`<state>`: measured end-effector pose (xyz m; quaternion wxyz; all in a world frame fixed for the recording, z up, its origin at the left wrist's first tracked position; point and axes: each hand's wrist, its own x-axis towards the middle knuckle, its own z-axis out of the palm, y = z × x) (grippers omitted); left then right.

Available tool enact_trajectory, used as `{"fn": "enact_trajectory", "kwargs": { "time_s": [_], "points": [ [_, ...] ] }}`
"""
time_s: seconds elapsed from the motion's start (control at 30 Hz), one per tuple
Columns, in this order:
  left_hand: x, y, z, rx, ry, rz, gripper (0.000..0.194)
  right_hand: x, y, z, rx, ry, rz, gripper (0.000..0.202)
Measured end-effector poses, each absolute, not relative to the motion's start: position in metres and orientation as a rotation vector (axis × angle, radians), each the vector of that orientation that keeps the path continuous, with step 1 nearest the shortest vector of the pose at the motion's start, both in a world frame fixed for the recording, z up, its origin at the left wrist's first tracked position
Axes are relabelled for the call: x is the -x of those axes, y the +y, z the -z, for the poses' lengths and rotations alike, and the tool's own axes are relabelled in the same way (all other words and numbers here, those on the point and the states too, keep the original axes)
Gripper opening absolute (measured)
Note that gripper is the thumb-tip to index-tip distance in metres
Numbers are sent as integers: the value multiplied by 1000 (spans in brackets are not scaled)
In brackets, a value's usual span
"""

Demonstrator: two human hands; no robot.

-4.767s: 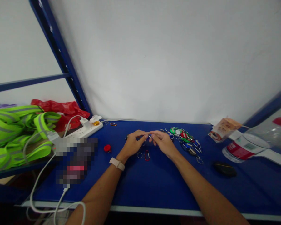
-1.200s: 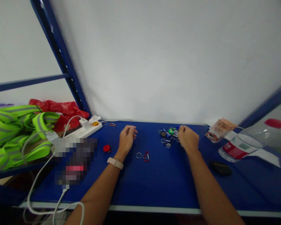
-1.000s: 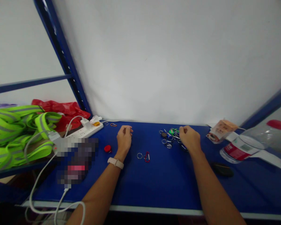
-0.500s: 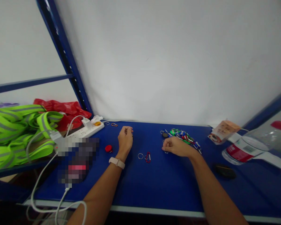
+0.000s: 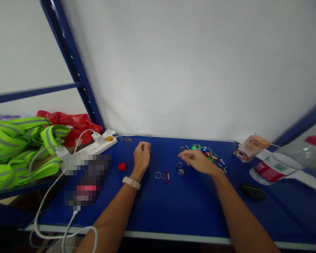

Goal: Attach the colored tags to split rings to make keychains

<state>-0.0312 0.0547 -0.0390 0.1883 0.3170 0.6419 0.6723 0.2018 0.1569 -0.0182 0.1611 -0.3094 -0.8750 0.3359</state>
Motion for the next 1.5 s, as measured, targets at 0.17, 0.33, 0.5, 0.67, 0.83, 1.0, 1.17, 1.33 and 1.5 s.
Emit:
{"fn": "enact_trajectory", "kwargs": {
  "time_s": [0.17, 0.33, 0.5, 0.67, 0.83, 1.0, 1.17, 1.33, 1.5],
  "points": [
    [31, 55, 39, -897, 1790, -1893, 19, -202, 165, 24, 1225, -2402, -330, 32],
    [30, 54, 38, -892, 1792, -1881, 20, -202, 166, 27, 1148, -2530, -486, 38],
    [32, 54, 39, -932, 1827, -1858, 20, -202, 165, 26, 1101, -2414, -470, 36],
    [31, 55, 42, -1031, 1871, -1830, 21, -198, 160, 27, 961, -2501, -586, 27],
    [28, 53, 40, -1104, 1897, -1776, 21, -182, 141, 30, 768, -2564, -731, 28],
    [28, 52, 38, -1103, 1895, -1766, 21, -176, 139, 31, 933, -2651, -464, 34],
    [29, 53, 41, -1111, 1910, -1762, 22, -191, 157, 26, 1415, -2469, -59, 31],
    [30, 53, 41, -1124, 1906, -1759, 21, -196, 157, 21, 1310, -2478, -170, 27],
    [30, 53, 41, -1108, 1907, -1766, 21, -181, 135, 22, 979, -2640, -571, 21]
  ]
}}
